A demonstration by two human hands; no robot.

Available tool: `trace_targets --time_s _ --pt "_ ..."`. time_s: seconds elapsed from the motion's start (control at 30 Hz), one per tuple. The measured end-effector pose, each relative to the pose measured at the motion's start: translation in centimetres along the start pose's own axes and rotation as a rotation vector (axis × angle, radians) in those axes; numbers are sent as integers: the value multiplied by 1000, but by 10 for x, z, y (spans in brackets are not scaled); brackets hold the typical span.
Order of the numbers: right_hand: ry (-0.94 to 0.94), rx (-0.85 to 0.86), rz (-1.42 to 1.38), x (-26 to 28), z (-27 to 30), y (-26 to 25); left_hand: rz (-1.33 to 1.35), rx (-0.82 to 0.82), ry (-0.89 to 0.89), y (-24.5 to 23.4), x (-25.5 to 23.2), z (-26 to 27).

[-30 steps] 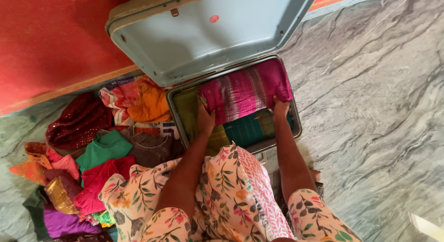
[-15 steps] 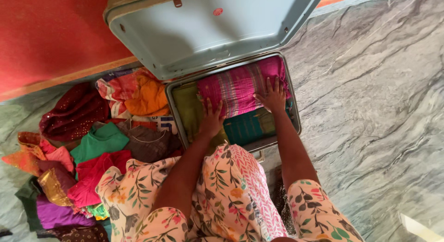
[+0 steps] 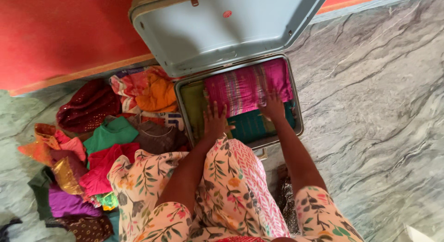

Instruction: The person folds various colorful fabrics by hand and places them into an open metal suitcase on a tiled floor.

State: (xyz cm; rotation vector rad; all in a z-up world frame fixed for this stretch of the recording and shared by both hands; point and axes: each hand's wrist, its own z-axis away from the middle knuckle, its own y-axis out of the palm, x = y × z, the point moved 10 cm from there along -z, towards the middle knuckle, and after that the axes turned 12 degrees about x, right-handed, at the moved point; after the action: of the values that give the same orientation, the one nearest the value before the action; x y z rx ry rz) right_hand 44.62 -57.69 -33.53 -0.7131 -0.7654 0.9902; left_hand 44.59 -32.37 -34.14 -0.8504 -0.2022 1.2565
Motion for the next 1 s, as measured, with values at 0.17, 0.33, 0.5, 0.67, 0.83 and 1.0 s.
trace_targets --time_s 0.17,0.33,0.5,0.67,0.83,1.0 --pt "-155 108 61 12 112 63 -323 61 320 25 -24 28" --pt "-86 -61 280 17 182 77 -556 -414 503 21 -55 74" --pt "-21 -128 291 26 185 76 -588 -299 507 39 -45 88" --pt "-59 -216 274 33 189 69 -580 -262 492 46 -41 97" --pt "-32 -196 269 35 188 72 -572 -256 503 43 -44 99" --pt "-37 -144 248 38 186 69 -575 -269 519 30 -44 101"
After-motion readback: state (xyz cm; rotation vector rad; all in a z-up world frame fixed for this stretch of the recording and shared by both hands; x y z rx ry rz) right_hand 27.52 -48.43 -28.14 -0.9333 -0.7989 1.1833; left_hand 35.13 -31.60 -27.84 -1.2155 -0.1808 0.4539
